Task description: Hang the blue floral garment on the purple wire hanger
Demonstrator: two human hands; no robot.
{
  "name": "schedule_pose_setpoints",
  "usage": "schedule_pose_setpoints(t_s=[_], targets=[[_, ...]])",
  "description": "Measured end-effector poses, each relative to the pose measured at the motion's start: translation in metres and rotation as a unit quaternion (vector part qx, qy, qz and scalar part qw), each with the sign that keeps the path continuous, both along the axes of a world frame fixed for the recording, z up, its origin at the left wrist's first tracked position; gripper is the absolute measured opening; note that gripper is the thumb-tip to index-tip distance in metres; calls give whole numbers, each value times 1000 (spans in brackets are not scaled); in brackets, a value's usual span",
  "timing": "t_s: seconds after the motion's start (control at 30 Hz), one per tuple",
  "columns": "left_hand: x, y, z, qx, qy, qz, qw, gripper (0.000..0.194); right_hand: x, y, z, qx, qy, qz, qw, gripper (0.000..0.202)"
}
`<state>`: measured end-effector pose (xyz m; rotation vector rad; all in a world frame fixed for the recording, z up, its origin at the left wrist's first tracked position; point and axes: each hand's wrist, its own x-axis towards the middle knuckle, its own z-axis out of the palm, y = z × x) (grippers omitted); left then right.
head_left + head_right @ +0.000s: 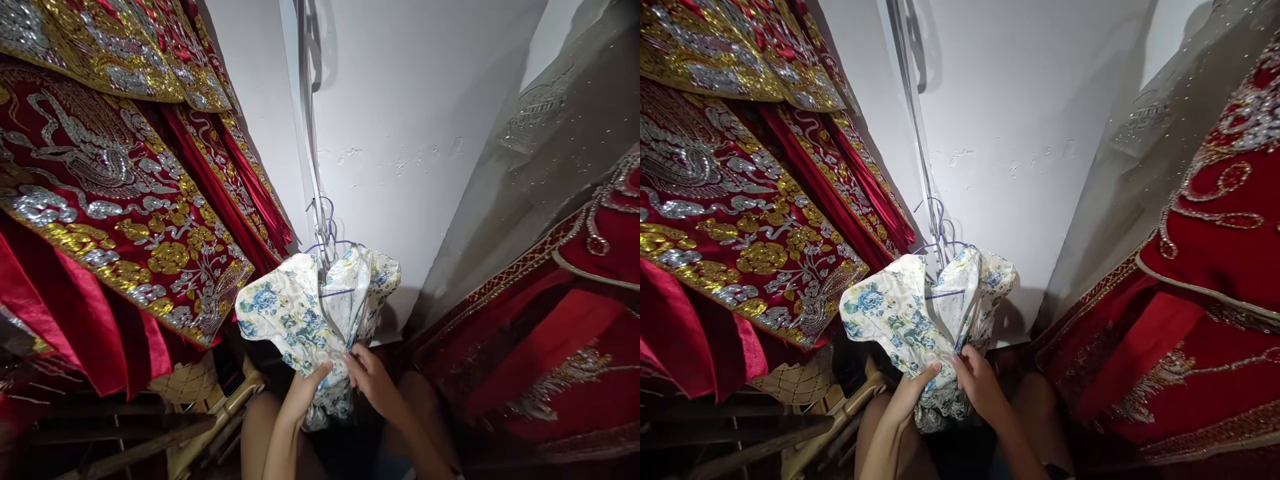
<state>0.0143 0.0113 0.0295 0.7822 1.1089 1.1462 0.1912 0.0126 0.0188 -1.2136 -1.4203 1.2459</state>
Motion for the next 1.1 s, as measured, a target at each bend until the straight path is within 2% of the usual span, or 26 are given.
schedule_pose_setpoints(t_s=[0.07,0.2,0.3,0.47,0.63,0.8,0.87,1.0,1.03,1.1], targets=[[2,-3,-2,6,4,1,1000,81,-7,0,9,10,-32,16,999,41],[5,-11,-9,8,13,42,999,79,4,3,22,32,-94,20,995,45],[8,-15,-11,13,24,27,999,80,9,4,27,31,-111,34,993,44],[12,-14,-11,47,51,-32,997,79,7,10,26,20,-112,7,993,44],[8,-13,-13,36,49,10,998,83,6,17,19,11,-77,16,997,40],[7,-16,-6,15,46,-15,999,83,1,15,17,13,-40,17,999,34],[7,-16,-6,3,27,8,1000,83,3,14,19,20,-38,25,999,38],[3,-13,-9,-28,-11,126,992,81,19,16,20,16,-46,37,998,49],[2,-13,-9,-35,-14,138,990,81,23,17,19,18,-47,35,998,49],[4,-14,-7,-43,-20,120,992,82,27,19,16,20,-51,37,998,46]])
